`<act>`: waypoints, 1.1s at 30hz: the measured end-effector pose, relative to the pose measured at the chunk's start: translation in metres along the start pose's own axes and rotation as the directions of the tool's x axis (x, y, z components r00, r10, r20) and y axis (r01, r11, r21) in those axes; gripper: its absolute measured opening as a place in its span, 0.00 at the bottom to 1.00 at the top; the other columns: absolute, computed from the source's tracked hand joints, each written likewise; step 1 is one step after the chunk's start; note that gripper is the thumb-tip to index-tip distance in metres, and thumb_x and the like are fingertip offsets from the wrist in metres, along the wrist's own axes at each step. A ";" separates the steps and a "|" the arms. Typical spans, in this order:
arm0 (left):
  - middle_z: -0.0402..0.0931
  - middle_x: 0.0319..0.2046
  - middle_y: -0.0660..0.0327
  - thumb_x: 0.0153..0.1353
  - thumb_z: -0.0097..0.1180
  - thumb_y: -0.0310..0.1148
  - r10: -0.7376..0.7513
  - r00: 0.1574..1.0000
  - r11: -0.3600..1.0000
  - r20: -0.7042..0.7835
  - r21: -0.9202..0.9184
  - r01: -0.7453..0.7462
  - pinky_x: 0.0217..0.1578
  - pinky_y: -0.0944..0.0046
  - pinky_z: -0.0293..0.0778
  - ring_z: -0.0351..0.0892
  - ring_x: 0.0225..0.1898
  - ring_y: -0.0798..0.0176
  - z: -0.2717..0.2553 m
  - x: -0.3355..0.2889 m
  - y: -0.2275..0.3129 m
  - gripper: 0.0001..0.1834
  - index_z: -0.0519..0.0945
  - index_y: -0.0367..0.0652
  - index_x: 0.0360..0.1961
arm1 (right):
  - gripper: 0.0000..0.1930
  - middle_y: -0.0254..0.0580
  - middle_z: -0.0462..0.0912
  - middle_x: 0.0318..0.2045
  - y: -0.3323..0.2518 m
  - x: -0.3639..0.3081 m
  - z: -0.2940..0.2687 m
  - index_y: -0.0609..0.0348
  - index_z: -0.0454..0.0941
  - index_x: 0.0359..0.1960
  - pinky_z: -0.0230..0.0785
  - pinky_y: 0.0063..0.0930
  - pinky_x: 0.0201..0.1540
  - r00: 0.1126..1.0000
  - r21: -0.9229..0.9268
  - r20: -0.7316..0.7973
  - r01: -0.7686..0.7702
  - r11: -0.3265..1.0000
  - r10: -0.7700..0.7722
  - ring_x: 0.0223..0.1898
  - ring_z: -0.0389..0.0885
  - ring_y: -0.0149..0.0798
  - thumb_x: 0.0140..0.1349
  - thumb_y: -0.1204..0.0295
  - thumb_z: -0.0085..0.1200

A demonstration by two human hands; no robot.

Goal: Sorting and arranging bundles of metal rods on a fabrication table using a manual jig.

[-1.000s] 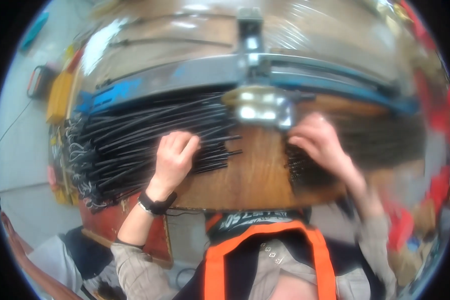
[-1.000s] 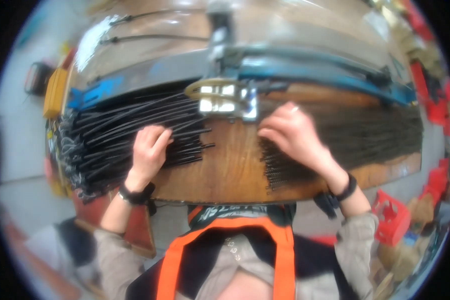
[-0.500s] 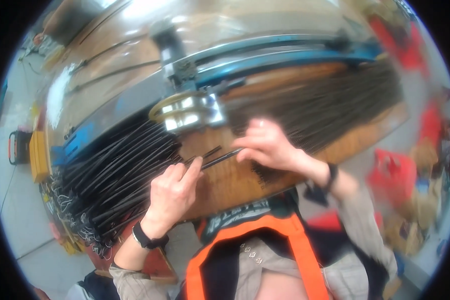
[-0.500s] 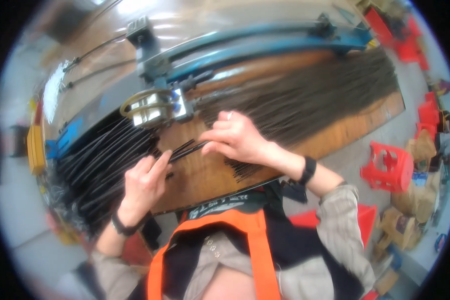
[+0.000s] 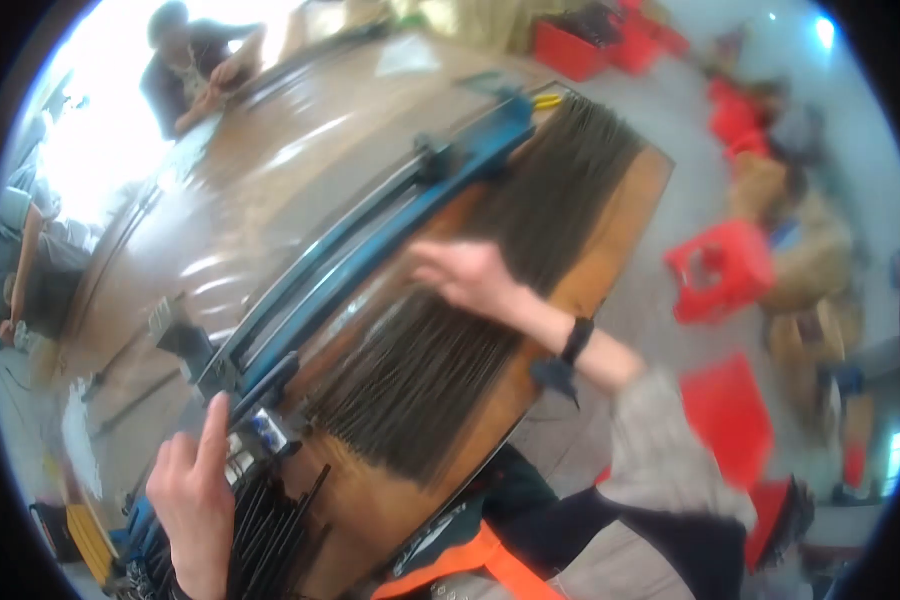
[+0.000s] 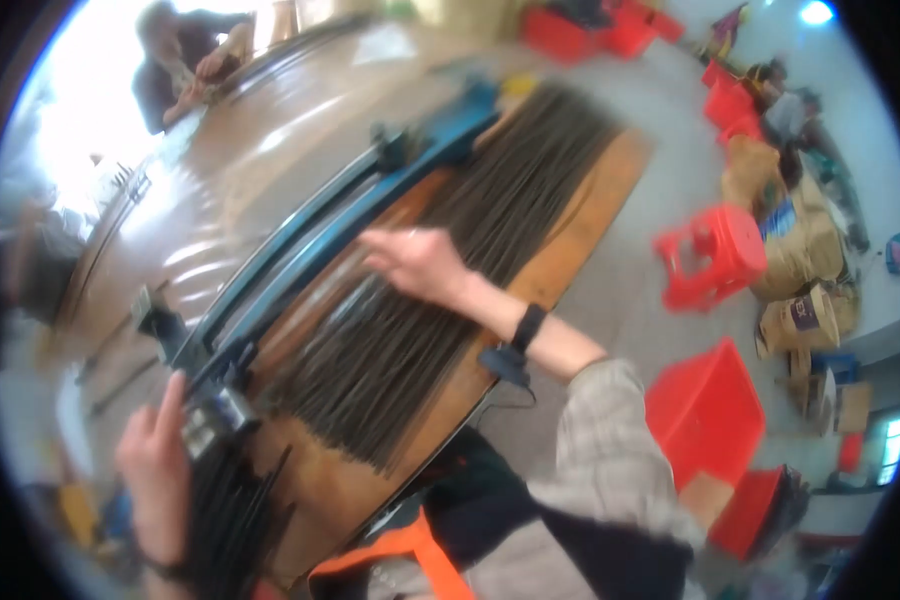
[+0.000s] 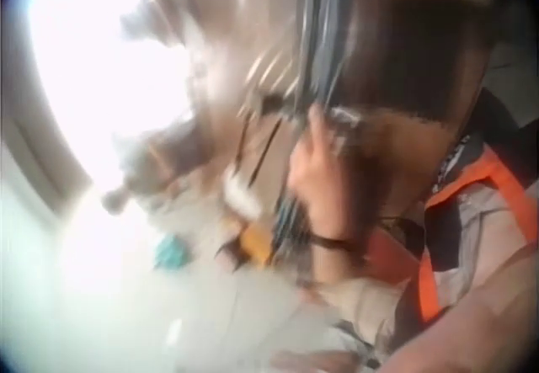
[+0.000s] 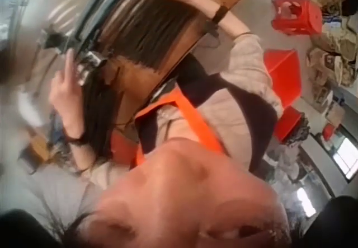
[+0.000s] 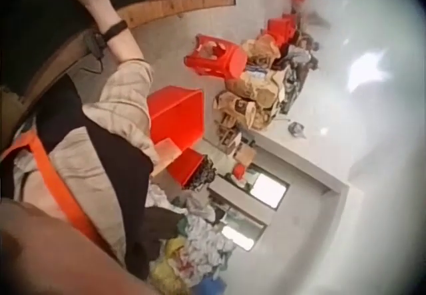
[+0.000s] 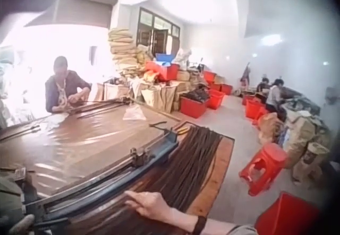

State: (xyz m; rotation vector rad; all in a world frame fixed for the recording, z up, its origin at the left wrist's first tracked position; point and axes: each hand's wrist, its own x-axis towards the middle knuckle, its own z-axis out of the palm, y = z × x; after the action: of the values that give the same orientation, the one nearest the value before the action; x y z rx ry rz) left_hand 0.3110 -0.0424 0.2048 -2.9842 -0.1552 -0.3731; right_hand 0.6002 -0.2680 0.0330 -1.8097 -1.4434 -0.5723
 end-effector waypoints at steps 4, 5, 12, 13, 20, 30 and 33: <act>0.67 0.26 0.57 0.49 0.52 0.16 0.222 0.974 0.975 0.041 -0.035 -0.221 0.29 0.55 0.70 0.71 0.29 0.54 0.024 0.042 0.020 0.34 0.75 0.45 0.62 | 0.21 0.38 0.81 0.27 0.031 0.009 -0.014 0.52 0.76 0.54 0.78 0.32 0.32 0.995 0.050 0.003 0.102 0.993 -0.103 0.29 0.82 0.37 0.62 0.60 0.61; 0.67 0.26 0.57 0.49 0.53 0.16 0.215 0.976 0.976 0.026 -0.021 -0.215 0.30 0.55 0.70 0.71 0.29 0.54 0.024 0.043 0.018 0.34 0.75 0.45 0.62 | 0.21 0.38 0.80 0.26 0.037 0.012 -0.016 0.52 0.75 0.55 0.78 0.31 0.31 0.984 0.073 0.018 0.175 0.982 -0.176 0.28 0.82 0.37 0.62 0.60 0.61; 0.67 0.26 0.57 0.50 0.53 0.17 0.243 0.966 0.968 0.092 -0.085 -0.235 0.32 0.56 0.71 0.71 0.30 0.54 0.032 0.050 0.023 0.31 0.77 0.43 0.59 | 0.25 0.40 0.80 0.26 -0.011 0.028 -0.011 0.56 0.76 0.57 0.75 0.32 0.30 0.997 0.191 -0.070 -0.024 0.981 0.038 0.26 0.80 0.41 0.59 0.62 0.64; 0.67 0.26 0.57 0.50 0.53 0.18 0.173 0.983 0.983 0.063 -0.066 -0.169 0.32 0.56 0.71 0.71 0.30 0.53 0.032 0.045 0.011 0.30 0.77 0.43 0.58 | 0.26 0.42 0.81 0.27 -0.016 0.030 -0.012 0.58 0.77 0.56 0.75 0.34 0.30 0.999 0.270 -0.046 0.013 0.963 0.000 0.26 0.80 0.44 0.57 0.63 0.67; 0.67 0.25 0.56 0.51 0.53 0.19 0.186 0.981 0.981 0.063 -0.060 -0.182 0.30 0.56 0.70 0.71 0.29 0.53 0.018 0.019 0.006 0.22 0.79 0.40 0.50 | 0.27 0.39 0.76 0.24 -0.059 0.046 0.012 0.59 0.74 0.60 0.73 0.34 0.28 1.000 0.239 -0.025 0.021 0.971 -0.015 0.25 0.77 0.40 0.61 0.60 0.63; 0.73 0.30 0.51 0.58 0.52 0.18 -0.155 0.953 0.987 -0.261 -0.006 0.159 0.33 0.53 0.72 0.75 0.33 0.45 0.009 -0.057 -0.073 0.14 0.79 0.38 0.45 | 0.21 0.39 0.77 0.25 -0.043 0.047 0.030 0.55 0.78 0.54 0.71 0.38 0.32 0.992 0.007 -0.068 0.108 0.994 -0.107 0.26 0.76 0.43 0.57 0.77 0.61; 0.77 0.34 0.46 0.64 0.53 0.22 -0.390 0.876 0.915 -0.283 -0.017 0.402 0.37 0.51 0.74 0.77 0.37 0.40 -0.023 -0.088 -0.108 0.08 0.78 0.35 0.44 | 0.11 0.47 0.83 0.33 -0.027 0.038 0.044 0.58 0.81 0.47 0.75 0.37 0.39 0.983 0.160 0.064 -0.181 0.970 0.172 0.34 0.83 0.47 0.63 0.78 0.56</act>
State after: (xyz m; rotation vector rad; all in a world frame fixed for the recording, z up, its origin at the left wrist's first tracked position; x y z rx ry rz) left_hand 0.2082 0.0530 0.2172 -2.7997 -0.7404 -0.8198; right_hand 0.5797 -0.2079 0.0406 -1.8069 -1.3043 -0.3098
